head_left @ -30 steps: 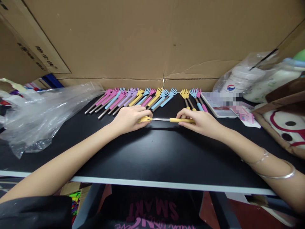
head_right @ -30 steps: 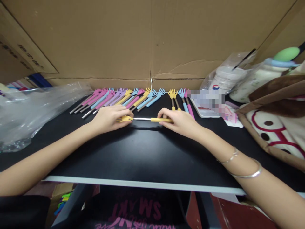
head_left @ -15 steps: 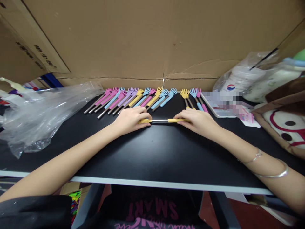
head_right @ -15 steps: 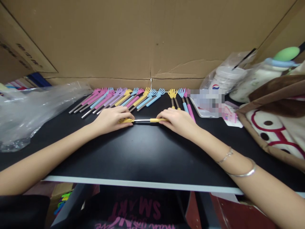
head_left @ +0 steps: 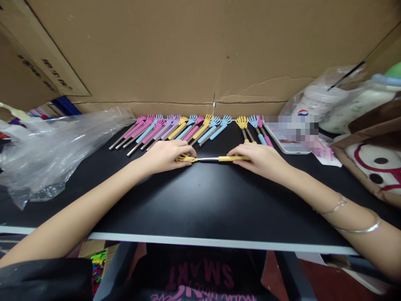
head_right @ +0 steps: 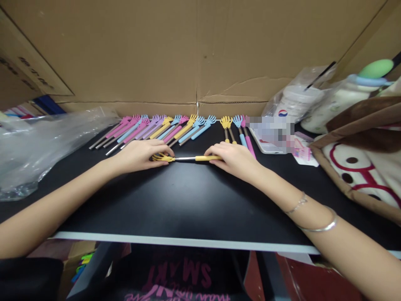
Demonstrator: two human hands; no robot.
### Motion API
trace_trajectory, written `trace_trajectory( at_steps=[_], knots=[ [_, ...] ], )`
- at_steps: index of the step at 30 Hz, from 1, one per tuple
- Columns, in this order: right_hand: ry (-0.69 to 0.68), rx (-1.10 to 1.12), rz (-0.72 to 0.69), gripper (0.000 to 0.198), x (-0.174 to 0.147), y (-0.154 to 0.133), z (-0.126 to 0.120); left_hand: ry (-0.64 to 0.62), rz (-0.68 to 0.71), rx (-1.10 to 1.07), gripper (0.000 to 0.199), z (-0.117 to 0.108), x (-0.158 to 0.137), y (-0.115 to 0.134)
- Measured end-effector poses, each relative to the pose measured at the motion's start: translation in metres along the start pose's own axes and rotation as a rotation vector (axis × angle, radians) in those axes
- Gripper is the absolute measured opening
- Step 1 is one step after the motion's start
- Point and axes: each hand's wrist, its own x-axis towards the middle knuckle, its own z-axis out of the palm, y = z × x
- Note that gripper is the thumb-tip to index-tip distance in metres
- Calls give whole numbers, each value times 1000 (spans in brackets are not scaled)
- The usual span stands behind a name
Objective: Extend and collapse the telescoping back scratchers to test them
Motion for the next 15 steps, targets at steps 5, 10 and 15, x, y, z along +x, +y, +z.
trace_trajectory(
  at_steps=[5, 10, 15],
  knots=[
    [-10, 7, -16, 20, -1, 2, -5, -44, 3, -48, 27, -4, -2, -5],
    [-45, 13, -4, 17, -4, 8, -8, -89, -7, -80, 31, -7, -2, -11],
    [-79, 2, 8, 16, -6, 12, -10, -159, -6, -151, 36, -12, -4, -21]
  ],
)
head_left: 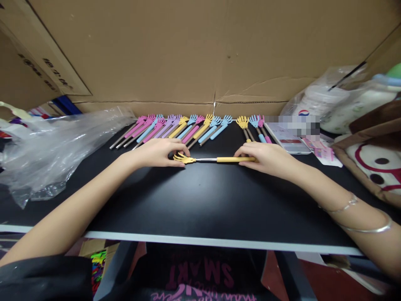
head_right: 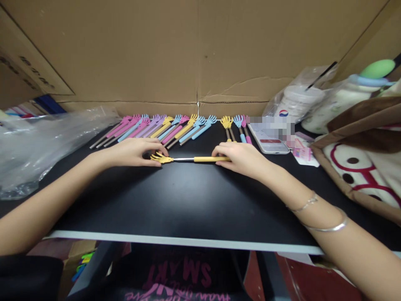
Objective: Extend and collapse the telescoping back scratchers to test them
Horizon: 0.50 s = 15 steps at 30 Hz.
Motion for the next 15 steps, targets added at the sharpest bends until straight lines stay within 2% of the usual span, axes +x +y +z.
trace_trajectory(
  at_steps=[7, 15],
  knots=[
    [-21, -6, -19, 19, -1, 3, -1, -61, -35, -27, 40, -4, -3, -6],
    [-39, -19, -16, 18, -1, 1, -1, -139, -92, -25, 40, -7, -1, -2]
  ],
)
